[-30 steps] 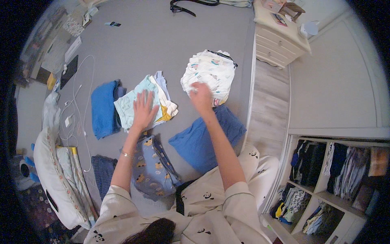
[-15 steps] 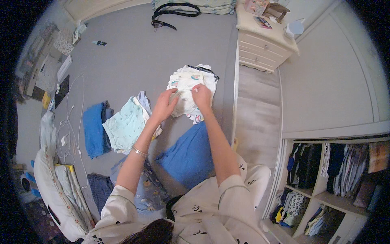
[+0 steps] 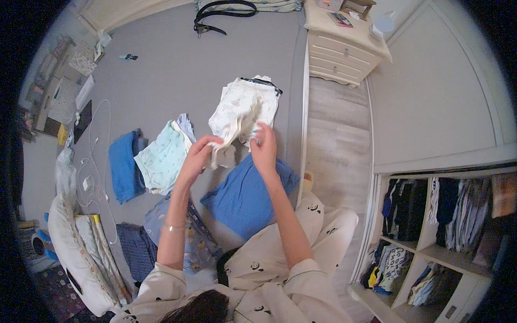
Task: The person folds several items of clothing on a bed, organizes them into stacks, and then sits on the floor to fold a patterned shirt and a pair of grey pants.
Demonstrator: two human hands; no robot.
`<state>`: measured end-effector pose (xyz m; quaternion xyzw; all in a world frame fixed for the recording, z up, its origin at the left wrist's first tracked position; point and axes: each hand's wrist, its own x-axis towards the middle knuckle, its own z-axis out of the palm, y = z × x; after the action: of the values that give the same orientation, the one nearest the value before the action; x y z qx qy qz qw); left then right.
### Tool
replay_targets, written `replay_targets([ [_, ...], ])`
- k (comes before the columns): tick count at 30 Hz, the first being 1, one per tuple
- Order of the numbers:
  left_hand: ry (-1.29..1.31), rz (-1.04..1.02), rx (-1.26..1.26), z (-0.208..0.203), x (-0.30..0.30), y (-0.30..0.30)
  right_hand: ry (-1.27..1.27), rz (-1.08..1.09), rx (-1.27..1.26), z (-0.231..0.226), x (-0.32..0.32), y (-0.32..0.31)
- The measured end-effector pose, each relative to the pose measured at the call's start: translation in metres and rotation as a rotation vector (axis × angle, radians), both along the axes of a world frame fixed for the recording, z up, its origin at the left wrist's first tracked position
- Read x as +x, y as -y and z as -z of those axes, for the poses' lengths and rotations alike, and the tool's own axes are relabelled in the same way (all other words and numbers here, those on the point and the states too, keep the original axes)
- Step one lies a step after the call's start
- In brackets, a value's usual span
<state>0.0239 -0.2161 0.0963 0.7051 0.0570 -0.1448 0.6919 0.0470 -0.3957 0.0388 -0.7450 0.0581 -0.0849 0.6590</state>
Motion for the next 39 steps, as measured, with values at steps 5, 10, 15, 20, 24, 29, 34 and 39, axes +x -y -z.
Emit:
replay_targets([
  [5,0.314,0.046,0.700,-0.060,-0.058,-0.001,0.498,-0.349,-0.758,-0.038,0.015,-0.003],
  [10,0.593,-0.031,1.140,-0.075,-0.073,-0.035,0.311,-0.655,-0.712,-0.060,0.012,0.000],
  [15,0.557,0.084,0.968,-0.122,-0.081,-0.069,0.214,-0.702,-0.542,-0.104,0.009,0.034],
  [20,0.322,0.221,0.638,-0.147,-0.079,-0.097,0.009,-0.773,-0.222,-0.148,0.008,0.065],
  [24,0.376,-0.084,0.613,-0.130,-0.079,-0.071,-0.356,-0.739,0.020,-0.173,-0.017,0.057],
  [29,0.550,-0.016,0.736,-0.125,-0.130,0.008,-0.463,-0.682,0.619,-0.148,-0.085,0.006],
  [34,0.698,0.023,0.826,-0.121,-0.157,0.024,-0.389,-0.505,0.697,-0.140,-0.132,-0.017],
  [39,0.482,-0.023,0.609,-0.111,-0.160,0.018,0.016,-0.384,0.096,-0.133,-0.149,-0.031],
])
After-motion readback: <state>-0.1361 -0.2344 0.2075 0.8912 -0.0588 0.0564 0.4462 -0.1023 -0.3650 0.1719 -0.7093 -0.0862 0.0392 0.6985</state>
